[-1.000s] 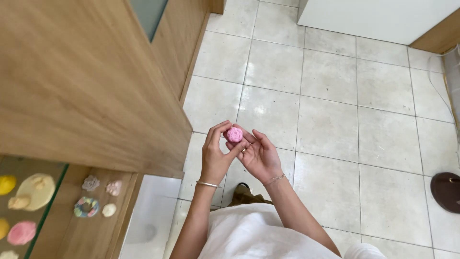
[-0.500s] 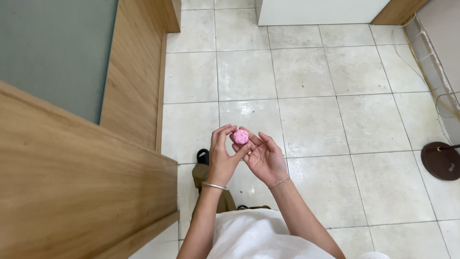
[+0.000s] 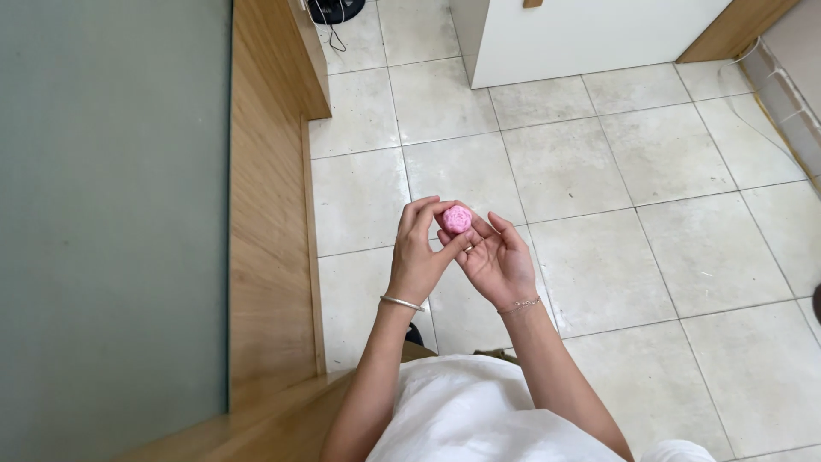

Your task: Inspect various flower-shaped wax candles on a display shelf and a work table.

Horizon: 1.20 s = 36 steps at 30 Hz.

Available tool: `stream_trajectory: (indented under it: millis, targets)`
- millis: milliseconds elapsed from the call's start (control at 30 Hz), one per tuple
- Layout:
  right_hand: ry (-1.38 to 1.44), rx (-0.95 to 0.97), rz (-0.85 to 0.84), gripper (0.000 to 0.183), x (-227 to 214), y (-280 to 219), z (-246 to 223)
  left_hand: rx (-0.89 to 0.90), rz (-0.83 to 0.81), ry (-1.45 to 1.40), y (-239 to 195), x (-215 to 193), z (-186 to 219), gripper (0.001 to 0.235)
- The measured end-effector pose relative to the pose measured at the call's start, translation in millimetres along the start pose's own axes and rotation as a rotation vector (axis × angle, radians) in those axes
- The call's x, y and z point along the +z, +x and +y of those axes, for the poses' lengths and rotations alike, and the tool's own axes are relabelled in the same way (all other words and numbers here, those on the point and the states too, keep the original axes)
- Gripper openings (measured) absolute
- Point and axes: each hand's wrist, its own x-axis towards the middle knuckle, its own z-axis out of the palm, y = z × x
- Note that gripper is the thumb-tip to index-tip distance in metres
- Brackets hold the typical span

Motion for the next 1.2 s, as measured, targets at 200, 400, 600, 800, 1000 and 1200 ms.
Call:
stream_trajectory:
  millis: [200,400,600,800,1000,1200]
  targets:
    - [-0.018,-0.021,0.051,0.054,15,82,-9,-0.032,-0.012,-0.014,76,-14,-43,0.05]
    - [-0.053,0.012,0.08,0.052,19,176,-42,-0.058,0.01,-0.003,161,-6,-79,0.049]
    - [-0.03,0.078,-0.074,0.054,21,307,-102,-0.079,0.083,0.058,286,12,-119,0.051]
    - [-0.097,0.084,-0.04,0.054,67,418,-180,-0.064,0.103,0.04,418,42,-149,0.055]
    - [-0.148,0.091,0.011,0.054,69,505,-235,-0.056,0.05,-0.023,513,55,-174,0.066]
    - [-0.147,0.112,0.057,0.053,64,584,-266,-0.026,-0.079,-0.004,596,49,-218,0.065]
